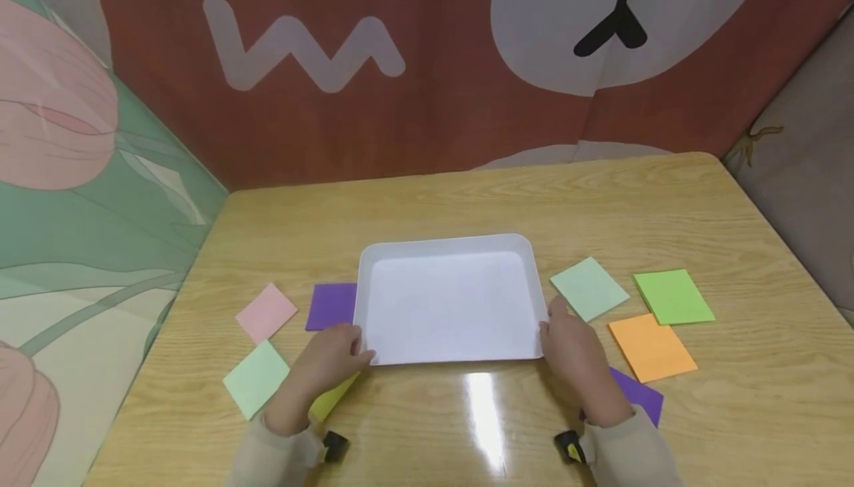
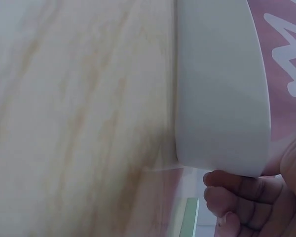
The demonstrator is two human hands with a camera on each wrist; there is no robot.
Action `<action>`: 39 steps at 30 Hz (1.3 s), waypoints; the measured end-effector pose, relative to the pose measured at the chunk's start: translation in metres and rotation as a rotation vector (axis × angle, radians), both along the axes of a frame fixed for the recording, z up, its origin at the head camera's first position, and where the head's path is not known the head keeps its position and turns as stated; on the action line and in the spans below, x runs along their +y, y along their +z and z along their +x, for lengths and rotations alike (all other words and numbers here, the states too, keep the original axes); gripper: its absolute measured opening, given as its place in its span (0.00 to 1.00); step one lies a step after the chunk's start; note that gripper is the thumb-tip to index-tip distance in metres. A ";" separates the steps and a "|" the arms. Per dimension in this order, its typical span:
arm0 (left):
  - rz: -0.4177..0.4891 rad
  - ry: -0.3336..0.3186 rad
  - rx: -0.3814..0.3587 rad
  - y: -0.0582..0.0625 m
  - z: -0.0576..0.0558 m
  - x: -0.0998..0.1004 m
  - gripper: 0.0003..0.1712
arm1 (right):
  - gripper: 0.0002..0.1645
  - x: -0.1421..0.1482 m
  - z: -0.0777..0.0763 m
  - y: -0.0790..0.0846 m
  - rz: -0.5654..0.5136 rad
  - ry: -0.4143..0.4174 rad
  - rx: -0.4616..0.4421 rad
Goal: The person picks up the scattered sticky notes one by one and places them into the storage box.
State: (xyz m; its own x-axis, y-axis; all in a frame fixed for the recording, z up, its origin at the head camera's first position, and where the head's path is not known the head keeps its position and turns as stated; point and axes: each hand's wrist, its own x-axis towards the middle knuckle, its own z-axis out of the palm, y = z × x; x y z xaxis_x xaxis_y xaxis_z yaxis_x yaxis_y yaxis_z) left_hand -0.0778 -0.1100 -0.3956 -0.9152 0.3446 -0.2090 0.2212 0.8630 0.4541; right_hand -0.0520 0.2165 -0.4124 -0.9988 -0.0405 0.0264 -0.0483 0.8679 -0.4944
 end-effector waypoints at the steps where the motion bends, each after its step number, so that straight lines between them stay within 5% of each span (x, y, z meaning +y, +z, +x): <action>1: -0.006 -0.002 0.000 0.001 0.000 0.000 0.15 | 0.12 0.000 0.000 0.000 0.002 -0.001 0.004; 33: 0.116 -0.045 0.015 -0.006 0.003 -0.012 0.11 | 0.06 0.001 0.001 -0.002 -0.033 -0.024 -0.047; 39: 0.137 -0.048 0.041 -0.009 0.003 -0.014 0.18 | 0.06 0.002 0.001 -0.003 -0.042 -0.015 -0.043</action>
